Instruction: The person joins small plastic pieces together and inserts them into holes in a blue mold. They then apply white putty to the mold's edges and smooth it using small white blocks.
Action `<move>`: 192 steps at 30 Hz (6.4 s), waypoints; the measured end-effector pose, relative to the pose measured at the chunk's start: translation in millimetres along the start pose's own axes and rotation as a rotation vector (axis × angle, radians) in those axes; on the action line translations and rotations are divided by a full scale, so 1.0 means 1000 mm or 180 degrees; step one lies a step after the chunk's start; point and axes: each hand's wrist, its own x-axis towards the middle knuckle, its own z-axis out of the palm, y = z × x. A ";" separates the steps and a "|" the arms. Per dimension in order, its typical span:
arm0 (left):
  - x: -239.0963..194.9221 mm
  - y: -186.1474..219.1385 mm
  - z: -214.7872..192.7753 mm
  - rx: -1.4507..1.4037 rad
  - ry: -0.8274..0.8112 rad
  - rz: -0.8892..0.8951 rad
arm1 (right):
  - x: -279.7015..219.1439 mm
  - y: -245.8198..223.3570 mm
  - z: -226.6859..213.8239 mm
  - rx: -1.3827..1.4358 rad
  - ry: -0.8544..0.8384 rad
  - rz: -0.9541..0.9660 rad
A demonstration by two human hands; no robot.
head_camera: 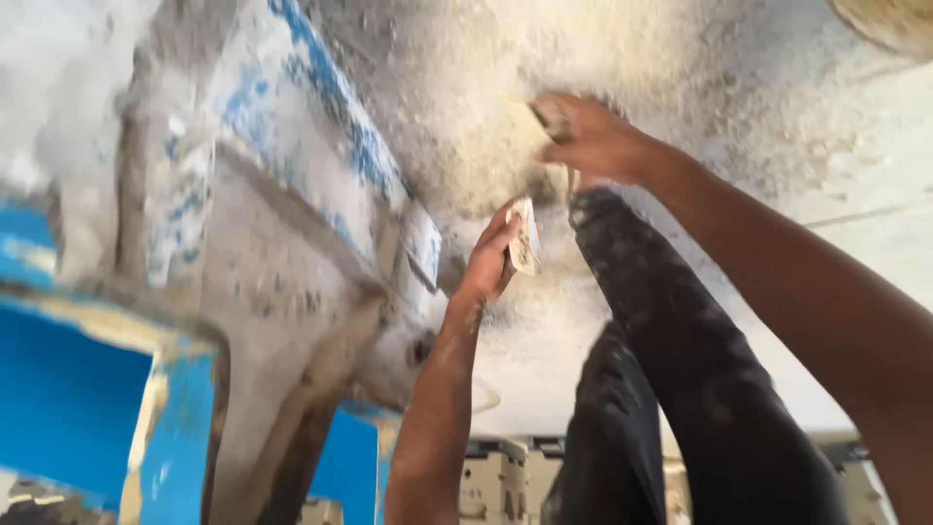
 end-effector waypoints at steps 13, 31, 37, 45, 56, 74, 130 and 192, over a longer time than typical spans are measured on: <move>-0.150 0.008 0.106 -0.0848 -0.0032 0.0358 | -0.220 0.013 0.028 0.0800 0.1319 -0.0259; -0.218 0.000 0.077 0.0087 0.0170 0.1197 | -0.232 -0.042 0.143 0.0839 0.2799 -0.1510; -0.220 -0.004 0.055 -0.0235 0.0563 0.1042 | -0.236 -0.032 0.192 -0.0555 0.2337 -0.0956; -0.224 -0.008 0.053 -0.0086 0.0425 0.1047 | -0.219 -0.015 0.156 0.0689 0.3361 -0.1533; -0.214 -0.020 0.023 0.0073 0.0849 0.0853 | -0.215 0.002 0.149 0.0846 0.2890 -0.0748; -0.195 -0.044 0.044 0.0227 0.0832 0.1247 | -0.207 0.017 0.175 -0.0587 0.4031 -0.0806; -0.204 -0.029 0.034 -0.0316 0.1080 0.1189 | -0.195 0.029 0.178 0.0912 0.2906 -0.0951; -0.310 0.076 0.112 0.0568 0.1379 0.3037 | -0.258 0.008 0.218 0.3752 0.1585 -0.0074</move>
